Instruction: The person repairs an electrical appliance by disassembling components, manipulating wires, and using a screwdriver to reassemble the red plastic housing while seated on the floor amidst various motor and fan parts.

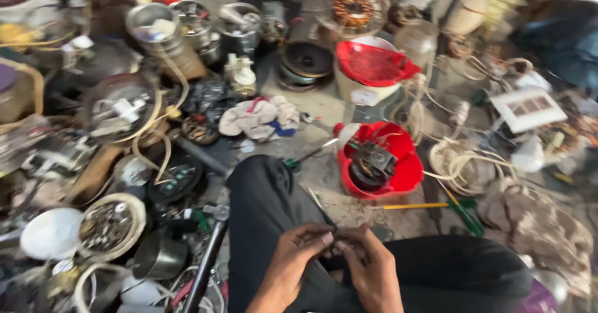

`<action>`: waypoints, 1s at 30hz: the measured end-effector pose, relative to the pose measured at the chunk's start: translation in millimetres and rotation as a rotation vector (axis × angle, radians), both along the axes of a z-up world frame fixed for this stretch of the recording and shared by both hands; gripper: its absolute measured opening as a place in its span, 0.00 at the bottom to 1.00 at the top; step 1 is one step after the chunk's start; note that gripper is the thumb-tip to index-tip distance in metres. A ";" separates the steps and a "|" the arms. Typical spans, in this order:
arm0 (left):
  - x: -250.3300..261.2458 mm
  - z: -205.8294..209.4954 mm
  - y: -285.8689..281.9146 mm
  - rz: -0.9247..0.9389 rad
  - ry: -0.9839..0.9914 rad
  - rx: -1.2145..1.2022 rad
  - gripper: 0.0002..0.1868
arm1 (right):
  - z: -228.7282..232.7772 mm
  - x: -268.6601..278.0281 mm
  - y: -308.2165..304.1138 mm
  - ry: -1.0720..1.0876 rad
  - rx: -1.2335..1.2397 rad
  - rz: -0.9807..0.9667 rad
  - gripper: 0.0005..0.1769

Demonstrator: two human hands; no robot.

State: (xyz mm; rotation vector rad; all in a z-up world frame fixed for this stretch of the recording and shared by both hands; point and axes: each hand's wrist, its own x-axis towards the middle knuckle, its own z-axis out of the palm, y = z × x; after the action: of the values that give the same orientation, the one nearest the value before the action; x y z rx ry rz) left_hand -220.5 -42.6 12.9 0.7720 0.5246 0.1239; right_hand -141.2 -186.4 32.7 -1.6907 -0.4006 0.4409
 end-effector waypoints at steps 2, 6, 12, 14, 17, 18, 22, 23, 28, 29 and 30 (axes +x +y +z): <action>-12.0 -2.7 7.9 -0.032 0.011 0.085 0.11 | -11.8 -10.4 6.3 0.169 -0.046 -0.029 0.10; -23.2 6.7 17.1 -0.074 -0.002 0.221 0.12 | -20.7 -17.6 5.5 -0.389 -0.126 0.083 0.09; -35.2 24.0 28.6 -0.186 -0.023 0.411 0.11 | -26.5 -24.7 -1.2 -0.043 -0.215 0.132 0.07; -37.9 24.9 28.6 -0.230 -0.018 0.428 0.11 | -32.3 -26.4 -3.9 0.182 -0.062 0.157 0.11; -41.1 20.7 25.5 -0.227 -0.142 0.468 0.11 | -41.1 -30.1 -10.7 0.638 0.177 0.164 0.16; -43.4 19.2 24.4 -0.224 -0.161 0.472 0.11 | -43.8 -31.9 -11.1 0.808 0.263 0.160 0.17; -49.0 10.8 20.5 -0.230 -0.205 0.433 0.10 | -57.5 -39.5 -14.4 0.909 0.281 0.118 0.18; -49.5 8.0 19.1 -0.236 -0.208 0.411 0.10 | -63.5 -41.5 -14.4 0.908 0.248 0.077 0.21; -49.8 -6.2 21.6 -0.209 -0.158 0.374 0.11 | -100.0 -47.6 -28.0 0.330 -0.205 0.130 0.20; -52.1 -7.2 24.4 -0.187 -0.164 0.326 0.11 | -107.0 -52.2 -31.5 0.135 -0.271 0.165 0.16; -53.1 -7.5 27.5 -0.175 -0.166 0.320 0.11 | -113.1 -53.5 -33.0 -0.066 -0.332 0.201 0.12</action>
State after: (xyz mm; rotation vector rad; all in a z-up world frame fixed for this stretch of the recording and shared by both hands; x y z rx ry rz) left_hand -273.6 -15.1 5.4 1.1056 0.2794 0.1092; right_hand -194.7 -219.4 -80.3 -1.9988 -0.5733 0.6265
